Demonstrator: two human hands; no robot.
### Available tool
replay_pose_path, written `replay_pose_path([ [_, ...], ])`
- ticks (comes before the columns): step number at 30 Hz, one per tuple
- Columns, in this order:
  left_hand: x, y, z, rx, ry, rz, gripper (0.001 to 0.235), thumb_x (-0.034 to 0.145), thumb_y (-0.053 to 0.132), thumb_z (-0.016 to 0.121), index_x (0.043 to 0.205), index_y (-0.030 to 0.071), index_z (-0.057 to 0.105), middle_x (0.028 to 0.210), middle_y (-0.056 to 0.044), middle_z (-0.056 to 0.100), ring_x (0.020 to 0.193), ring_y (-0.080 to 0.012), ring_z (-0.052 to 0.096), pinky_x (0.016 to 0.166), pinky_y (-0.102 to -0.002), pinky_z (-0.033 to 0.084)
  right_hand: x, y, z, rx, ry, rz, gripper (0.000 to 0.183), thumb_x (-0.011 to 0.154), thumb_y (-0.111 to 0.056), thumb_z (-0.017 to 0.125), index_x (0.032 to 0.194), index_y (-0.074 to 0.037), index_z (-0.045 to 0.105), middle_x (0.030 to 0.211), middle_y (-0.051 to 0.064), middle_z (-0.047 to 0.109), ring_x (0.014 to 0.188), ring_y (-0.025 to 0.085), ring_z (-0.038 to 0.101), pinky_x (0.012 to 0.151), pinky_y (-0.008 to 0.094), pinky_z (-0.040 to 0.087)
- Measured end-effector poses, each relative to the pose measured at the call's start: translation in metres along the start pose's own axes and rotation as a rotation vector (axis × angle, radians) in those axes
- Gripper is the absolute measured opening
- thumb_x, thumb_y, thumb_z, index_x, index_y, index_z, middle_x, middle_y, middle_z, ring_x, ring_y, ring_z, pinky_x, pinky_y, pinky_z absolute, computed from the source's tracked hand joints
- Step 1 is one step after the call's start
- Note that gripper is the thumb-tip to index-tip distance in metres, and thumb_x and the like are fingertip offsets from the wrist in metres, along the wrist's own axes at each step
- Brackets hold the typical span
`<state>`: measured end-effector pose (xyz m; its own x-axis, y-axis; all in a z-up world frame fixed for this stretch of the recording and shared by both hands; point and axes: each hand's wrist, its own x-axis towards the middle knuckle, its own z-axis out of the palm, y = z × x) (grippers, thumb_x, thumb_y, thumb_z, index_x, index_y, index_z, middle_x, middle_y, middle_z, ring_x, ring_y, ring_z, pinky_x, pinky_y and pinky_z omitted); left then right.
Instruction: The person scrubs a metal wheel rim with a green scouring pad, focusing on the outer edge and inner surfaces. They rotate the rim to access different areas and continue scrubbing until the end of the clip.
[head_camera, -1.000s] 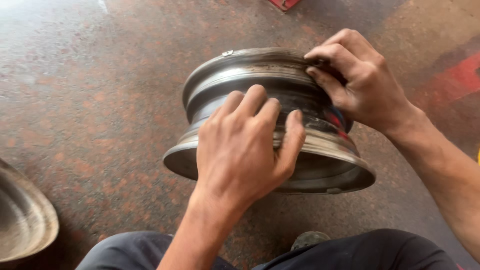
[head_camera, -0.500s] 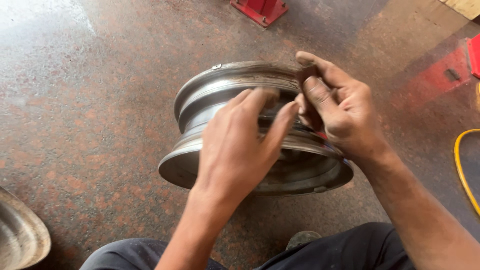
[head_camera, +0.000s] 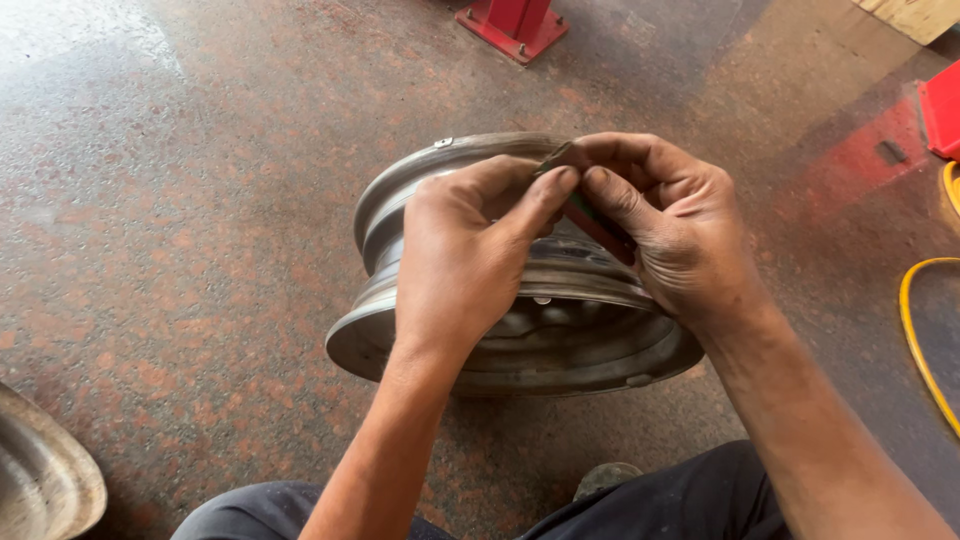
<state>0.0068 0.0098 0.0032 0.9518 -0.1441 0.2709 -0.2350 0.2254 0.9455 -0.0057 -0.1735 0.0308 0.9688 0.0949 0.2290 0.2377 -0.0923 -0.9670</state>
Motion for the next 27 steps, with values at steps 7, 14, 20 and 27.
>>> replay_pose_path([
  [7, -0.003, 0.002, -0.003, -0.025, 0.058, -0.077, 0.029, 0.095, 0.019, 0.065, 0.106, -0.004, 0.078, 0.085, -0.013, 0.082, 0.073, -0.0137, 0.076, 0.067, -0.026, 0.062, -0.003, 0.007, -0.003, -0.437, 0.016, -0.336, 0.015, 0.107, -0.013, 0.065, 0.119, -0.005, 0.071, 0.109, 0.008, 0.076, 0.089, 0.008, 0.075, 0.08, 0.024, 0.062],
  [14, 0.0, -0.002, -0.003, -0.155, 0.067, 0.014, 0.028, 0.099, 0.016, 0.063, 0.114, -0.006, 0.074, 0.094, -0.014, 0.081, 0.082, -0.0132, 0.076, 0.073, -0.026, 0.063, -0.003, -0.006, 0.001, -0.36, -0.067, -0.082, 0.034, 0.089, -0.001, 0.075, 0.122, -0.003, 0.07, 0.111, 0.009, 0.07, 0.095, 0.015, 0.062, 0.083, 0.03, 0.055],
  [20, 0.001, -0.011, -0.003, -0.405, 0.064, -0.025, 0.028, 0.1, 0.011, 0.063, 0.115, -0.009, 0.073, 0.101, -0.016, 0.079, 0.087, -0.0177, 0.075, 0.08, -0.03, 0.064, 0.002, 0.006, -0.01, 0.01, -0.106, 0.03, 0.025, 0.094, 0.002, 0.071, 0.119, -0.001, 0.072, 0.112, 0.01, 0.073, 0.104, 0.018, 0.071, 0.094, 0.032, 0.063],
  [27, 0.003, -0.011, -0.008, -0.457, 0.087, -0.01, 0.026, 0.099, 0.01, 0.064, 0.113, -0.009, 0.073, 0.099, -0.017, 0.079, 0.087, -0.0189, 0.077, 0.08, -0.03, 0.065, 0.003, 0.003, 0.002, -0.258, -0.065, -0.084, 0.017, 0.094, 0.001, 0.07, 0.111, -0.003, 0.072, 0.107, 0.008, 0.073, 0.096, 0.014, 0.072, 0.087, 0.027, 0.065],
])
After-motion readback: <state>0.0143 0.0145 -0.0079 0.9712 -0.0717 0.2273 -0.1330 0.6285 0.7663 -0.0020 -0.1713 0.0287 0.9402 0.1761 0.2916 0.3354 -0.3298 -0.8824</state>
